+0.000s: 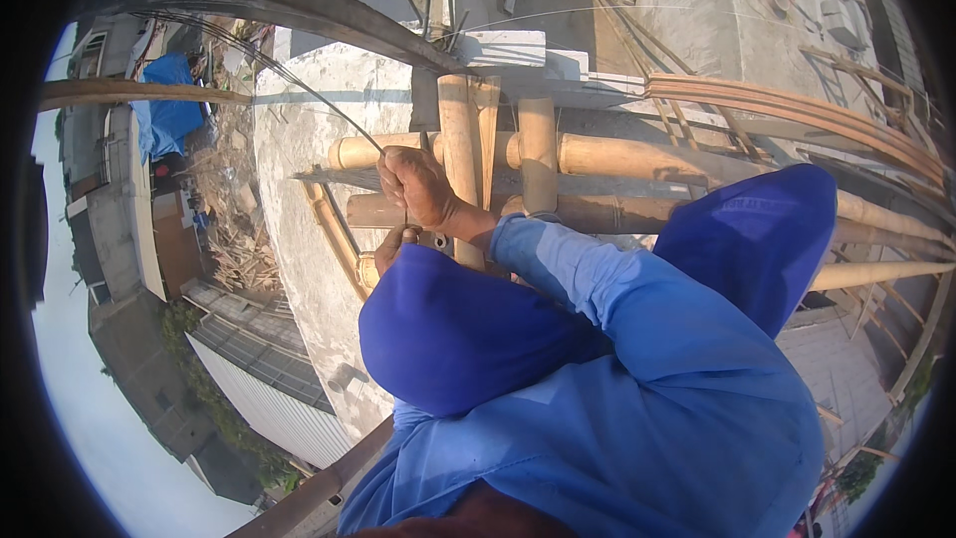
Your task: The person uses their hands to tie wire around pieces of bamboo and wood to secure a scaffolding structure on a construction site.
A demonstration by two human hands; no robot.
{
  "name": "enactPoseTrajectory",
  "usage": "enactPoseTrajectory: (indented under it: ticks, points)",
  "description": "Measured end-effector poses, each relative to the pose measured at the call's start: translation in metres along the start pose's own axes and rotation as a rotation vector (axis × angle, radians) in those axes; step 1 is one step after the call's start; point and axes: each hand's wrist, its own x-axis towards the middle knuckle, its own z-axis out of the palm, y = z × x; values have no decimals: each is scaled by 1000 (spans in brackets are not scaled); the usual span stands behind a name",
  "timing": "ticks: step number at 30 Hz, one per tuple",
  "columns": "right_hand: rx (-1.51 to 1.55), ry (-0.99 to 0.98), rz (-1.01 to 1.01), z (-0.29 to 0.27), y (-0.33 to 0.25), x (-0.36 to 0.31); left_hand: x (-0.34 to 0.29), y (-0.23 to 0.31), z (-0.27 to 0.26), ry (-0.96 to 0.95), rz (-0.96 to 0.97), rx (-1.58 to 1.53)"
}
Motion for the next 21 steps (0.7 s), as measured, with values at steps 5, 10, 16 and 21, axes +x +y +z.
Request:
enactPoseTrajectory:
  ticks: [5,10,16,21]
  points:
    - [191,269,-181,-28,-46,-14,-16,15,-14,-122,151,547]
    - [402,583,-185,-71,-98,-7,-19,25,-12,-222,1,86]
    - [297,598,-144,-79,-100,-9,-17,40,-8,-241,-8,223]
    - [71,407,-17,-66,-60,-20,31,-4,-11,-410,453,844]
